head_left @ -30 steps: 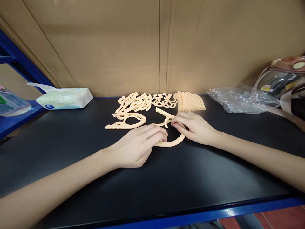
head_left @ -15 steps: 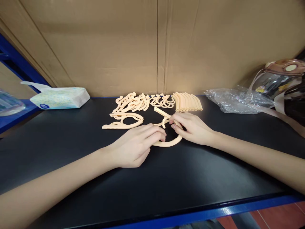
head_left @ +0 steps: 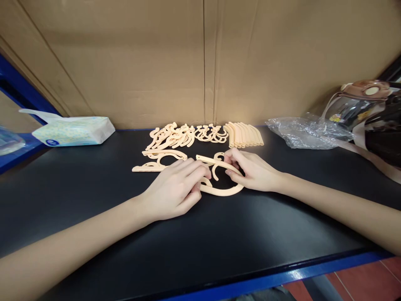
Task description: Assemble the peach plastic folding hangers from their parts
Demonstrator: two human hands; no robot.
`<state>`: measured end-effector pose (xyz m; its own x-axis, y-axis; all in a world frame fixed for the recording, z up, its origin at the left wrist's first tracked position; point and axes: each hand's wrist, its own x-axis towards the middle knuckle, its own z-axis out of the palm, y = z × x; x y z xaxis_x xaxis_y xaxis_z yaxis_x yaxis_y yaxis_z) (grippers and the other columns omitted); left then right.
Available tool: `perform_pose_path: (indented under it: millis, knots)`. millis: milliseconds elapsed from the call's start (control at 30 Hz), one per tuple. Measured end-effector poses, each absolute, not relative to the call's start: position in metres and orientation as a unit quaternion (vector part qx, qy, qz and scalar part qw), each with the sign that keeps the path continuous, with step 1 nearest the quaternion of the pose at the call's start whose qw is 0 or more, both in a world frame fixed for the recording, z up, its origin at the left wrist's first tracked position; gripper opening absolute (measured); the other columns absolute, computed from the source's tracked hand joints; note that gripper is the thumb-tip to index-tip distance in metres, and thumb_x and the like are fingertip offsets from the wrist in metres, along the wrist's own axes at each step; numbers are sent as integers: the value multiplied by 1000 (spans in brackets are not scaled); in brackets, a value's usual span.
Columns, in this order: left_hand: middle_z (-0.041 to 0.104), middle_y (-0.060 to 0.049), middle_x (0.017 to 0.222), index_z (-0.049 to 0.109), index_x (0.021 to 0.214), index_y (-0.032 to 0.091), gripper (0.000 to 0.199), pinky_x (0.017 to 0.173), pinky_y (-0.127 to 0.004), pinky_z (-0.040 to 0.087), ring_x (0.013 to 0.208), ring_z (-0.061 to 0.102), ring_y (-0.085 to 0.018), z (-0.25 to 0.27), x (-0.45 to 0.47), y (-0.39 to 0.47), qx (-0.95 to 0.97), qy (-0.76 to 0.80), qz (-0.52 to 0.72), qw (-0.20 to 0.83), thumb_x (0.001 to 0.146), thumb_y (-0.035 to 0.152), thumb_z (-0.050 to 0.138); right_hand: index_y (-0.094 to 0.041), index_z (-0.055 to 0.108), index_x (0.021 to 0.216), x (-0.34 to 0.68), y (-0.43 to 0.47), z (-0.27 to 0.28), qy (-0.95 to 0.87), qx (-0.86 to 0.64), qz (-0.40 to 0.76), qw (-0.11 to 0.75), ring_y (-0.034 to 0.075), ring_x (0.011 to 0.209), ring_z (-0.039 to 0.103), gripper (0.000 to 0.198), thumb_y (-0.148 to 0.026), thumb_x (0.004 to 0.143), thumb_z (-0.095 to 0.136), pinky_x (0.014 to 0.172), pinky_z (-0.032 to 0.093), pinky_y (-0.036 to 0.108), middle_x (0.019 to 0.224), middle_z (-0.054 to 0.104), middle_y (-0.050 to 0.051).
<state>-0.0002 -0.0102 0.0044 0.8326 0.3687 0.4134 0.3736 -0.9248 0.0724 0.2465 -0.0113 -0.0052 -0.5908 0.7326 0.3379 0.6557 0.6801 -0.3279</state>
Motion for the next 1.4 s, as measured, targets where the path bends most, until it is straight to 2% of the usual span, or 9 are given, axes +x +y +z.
perform_pose_path:
  millis: [133,367,1400]
  knots:
    - [61,-4,86,55,93,15,15,68,-31,39,74,51,-17,3,0,-11,-944,-235,-232,26,91,17,40,-24,33,90,247,-11,-6,-894,-376,96,226,11,59,46,17,-18,85,48,58,35,24,74,50,-5]
    - [56,-3,74,58,87,14,18,62,-28,37,69,48,-16,3,1,-11,-942,-239,-231,44,93,18,42,-23,34,91,247,-12,-6,-897,-371,92,223,10,58,47,17,-18,85,49,55,34,23,74,51,-5]
    - [57,-2,73,57,87,16,19,61,-26,39,69,50,-15,2,1,-10,-941,-252,-222,26,94,19,40,-23,34,88,249,-12,-6,-897,-381,96,202,11,56,45,13,-22,87,46,54,34,24,74,51,-4]
